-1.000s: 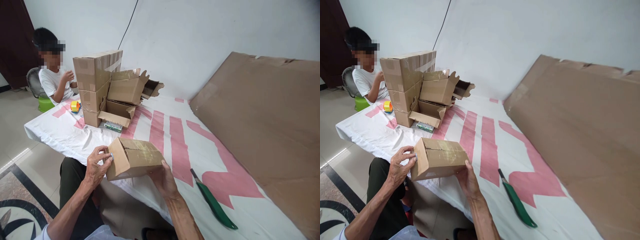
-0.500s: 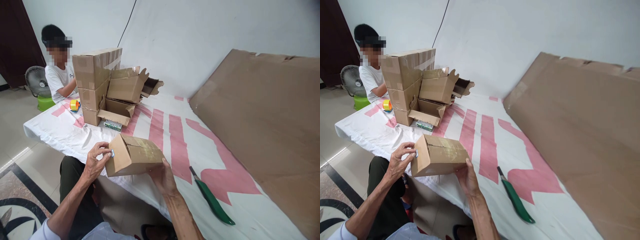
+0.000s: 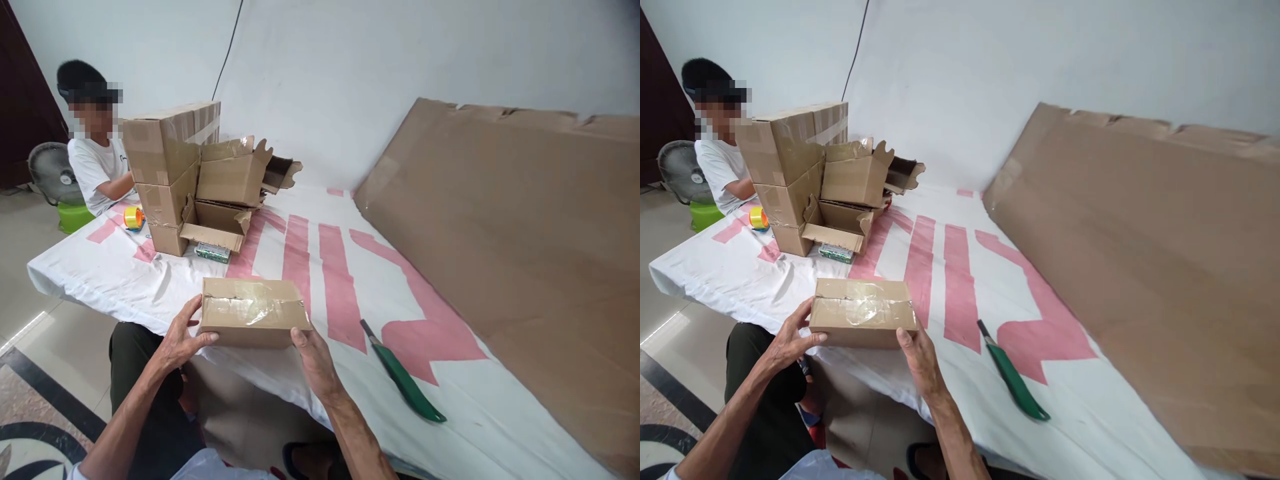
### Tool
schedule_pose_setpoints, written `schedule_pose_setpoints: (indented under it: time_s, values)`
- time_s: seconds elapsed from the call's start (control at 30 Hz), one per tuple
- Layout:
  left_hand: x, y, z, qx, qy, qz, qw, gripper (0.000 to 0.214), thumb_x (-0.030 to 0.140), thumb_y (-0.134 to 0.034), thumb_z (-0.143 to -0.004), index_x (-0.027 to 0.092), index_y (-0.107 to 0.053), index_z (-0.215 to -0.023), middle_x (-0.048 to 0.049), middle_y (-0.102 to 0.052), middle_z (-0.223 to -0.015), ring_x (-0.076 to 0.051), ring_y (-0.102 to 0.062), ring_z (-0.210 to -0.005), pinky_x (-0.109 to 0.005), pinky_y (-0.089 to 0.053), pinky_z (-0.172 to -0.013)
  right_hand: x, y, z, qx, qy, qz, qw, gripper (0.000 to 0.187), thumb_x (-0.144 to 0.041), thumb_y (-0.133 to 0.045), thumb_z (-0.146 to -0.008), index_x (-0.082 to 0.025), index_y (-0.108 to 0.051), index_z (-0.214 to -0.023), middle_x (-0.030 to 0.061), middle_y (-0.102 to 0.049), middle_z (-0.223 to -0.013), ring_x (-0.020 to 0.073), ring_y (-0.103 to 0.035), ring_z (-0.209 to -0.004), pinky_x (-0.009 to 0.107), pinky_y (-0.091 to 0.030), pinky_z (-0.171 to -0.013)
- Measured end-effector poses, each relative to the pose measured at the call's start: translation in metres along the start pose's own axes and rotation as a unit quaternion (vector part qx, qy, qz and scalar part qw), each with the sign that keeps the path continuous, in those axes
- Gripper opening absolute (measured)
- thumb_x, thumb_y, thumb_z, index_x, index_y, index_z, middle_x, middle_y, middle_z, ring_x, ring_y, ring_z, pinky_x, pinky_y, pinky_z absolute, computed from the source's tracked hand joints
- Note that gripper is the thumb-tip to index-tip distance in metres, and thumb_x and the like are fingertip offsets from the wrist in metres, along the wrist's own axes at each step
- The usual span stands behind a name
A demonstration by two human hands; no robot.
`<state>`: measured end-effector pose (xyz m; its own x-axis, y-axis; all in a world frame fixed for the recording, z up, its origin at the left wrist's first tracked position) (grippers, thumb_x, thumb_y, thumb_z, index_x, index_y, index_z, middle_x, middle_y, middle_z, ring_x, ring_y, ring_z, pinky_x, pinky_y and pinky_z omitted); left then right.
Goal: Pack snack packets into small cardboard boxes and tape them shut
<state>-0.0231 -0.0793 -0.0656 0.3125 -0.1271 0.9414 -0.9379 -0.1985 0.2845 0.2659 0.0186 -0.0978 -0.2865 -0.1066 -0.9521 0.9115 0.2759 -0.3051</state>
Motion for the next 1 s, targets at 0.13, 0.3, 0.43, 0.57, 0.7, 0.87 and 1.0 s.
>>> schedule_pose_setpoints:
  time_s: [0.13, 0.3, 0.43, 0.57, 0.7, 0.87, 1.0]
  values:
    - [0.008, 0.004, -0.015, 0.004, -0.012, 0.004, 1.0, 0.09, 0.048, -0.091, -0.082, 0.027, -0.054, -0.161, -0.02, -0.058, -0.161, -0.041, -0.059, -0.144, -0.053, -0.057, -0.109, -0.003, 0.002, 0.007, -0.011, 0.018, 0.073, 0.997, 0.077, -0.062, -0.088, -0.081, -0.03, -0.067, -0.147, 0.009, -0.078, -0.134, 0.0346, -0.068, -0.129, 0.051, -0.052, -0.115]
    - [0.031, 0.013, -0.032, 0.005, -0.063, -0.064, 0.996, 0.078, 0.044, -0.09, -0.083, 0.032, -0.062, -0.154, -0.0145, -0.047, -0.171, -0.041, -0.048, -0.154, -0.048, -0.058, -0.108, -0.006, -0.002, 0.01, -0.009, 0.049, 0.139, 0.989, 0.069, -0.048, -0.082, -0.089, -0.031, -0.062, -0.153, 0.0086, -0.075, -0.135, 0.0326, -0.068, -0.127, 0.052, -0.052, -0.114]
    - [0.029, 0.042, -0.048, 0.005, -0.002, -0.036, 0.999, 0.075, 0.048, -0.093, -0.077, 0.03, -0.071, -0.146, -0.0116, -0.054, -0.167, -0.045, -0.039, -0.159, -0.055, -0.043, -0.125, -0.015, -0.008, 0.014, -0.012, 0.125, 0.174, 0.977, 0.077, -0.042, -0.08, -0.089, -0.033, -0.053, -0.16, 0.0093, -0.06, -0.157, 0.0336, -0.056, -0.144, 0.055, -0.046, -0.121]
    - [0.015, 0.075, -0.059, 0.012, 0.06, 0.091, 0.994, 0.087, 0.056, -0.098, -0.065, 0.023, -0.074, -0.142, -0.0139, -0.063, -0.158, -0.051, -0.039, -0.157, -0.061, -0.028, -0.133, -0.018, -0.01, 0.01, -0.017, 0.166, 0.174, 0.97, 0.081, -0.05, -0.081, -0.089, -0.035, -0.05, -0.162, 0.0105, -0.048, -0.168, 0.0363, -0.044, -0.155, 0.059, -0.042, -0.124]
    - [0.009, 0.088, -0.058, 0.018, 0.099, 0.173, 0.98, 0.088, 0.051, -0.101, -0.061, 0.021, -0.074, -0.14, -0.0161, -0.062, -0.158, -0.051, -0.04, -0.156, -0.061, -0.035, -0.129, -0.018, -0.018, 0.001, -0.063, 0.148, 0.147, 0.976, 0.079, -0.049, -0.078, -0.092, -0.035, -0.047, -0.164, 0.0115, -0.049, -0.167, 0.0342, -0.05, -0.151, 0.056, -0.05, -0.117]
    - [0.009, 0.084, -0.052, 0.044, 0.119, 0.23, 0.965, 0.075, 0.044, -0.095, -0.072, 0.025, -0.074, -0.141, -0.0127, -0.062, -0.159, -0.047, -0.047, -0.153, -0.055, -0.049, -0.119, -0.035, -0.037, -0.002, -0.074, 0.203, 0.183, 0.959, 0.065, -0.037, -0.075, -0.095, -0.035, -0.056, -0.158, 0.0104, -0.059, -0.157, 0.0315, -0.057, -0.14, 0.051, -0.053, -0.113]
    - [0.003, 0.075, -0.052, 0.082, 0.123, 0.246, 0.958, 0.066, 0.052, -0.087, -0.081, 0.029, -0.072, -0.141, -0.0084, -0.061, -0.161, -0.04, -0.05, -0.153, -0.049, -0.052, -0.117, -0.049, -0.046, -0.005, -0.074, 0.242, 0.22, 0.942, 0.064, -0.035, -0.077, -0.094, -0.034, -0.058, -0.155, 0.0108, -0.064, -0.148, 0.0325, -0.058, -0.138, 0.054, -0.05, -0.118]
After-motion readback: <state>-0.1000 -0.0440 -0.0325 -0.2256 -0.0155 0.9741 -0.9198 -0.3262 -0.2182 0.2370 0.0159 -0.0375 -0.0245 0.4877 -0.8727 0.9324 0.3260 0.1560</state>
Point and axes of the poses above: each hand's wrist, its own z-axis away from the middle knuckle, its own y-axis out of the back of the hand, x = y × z, the point moved 1 cm from there along -z, towards the middle knuckle
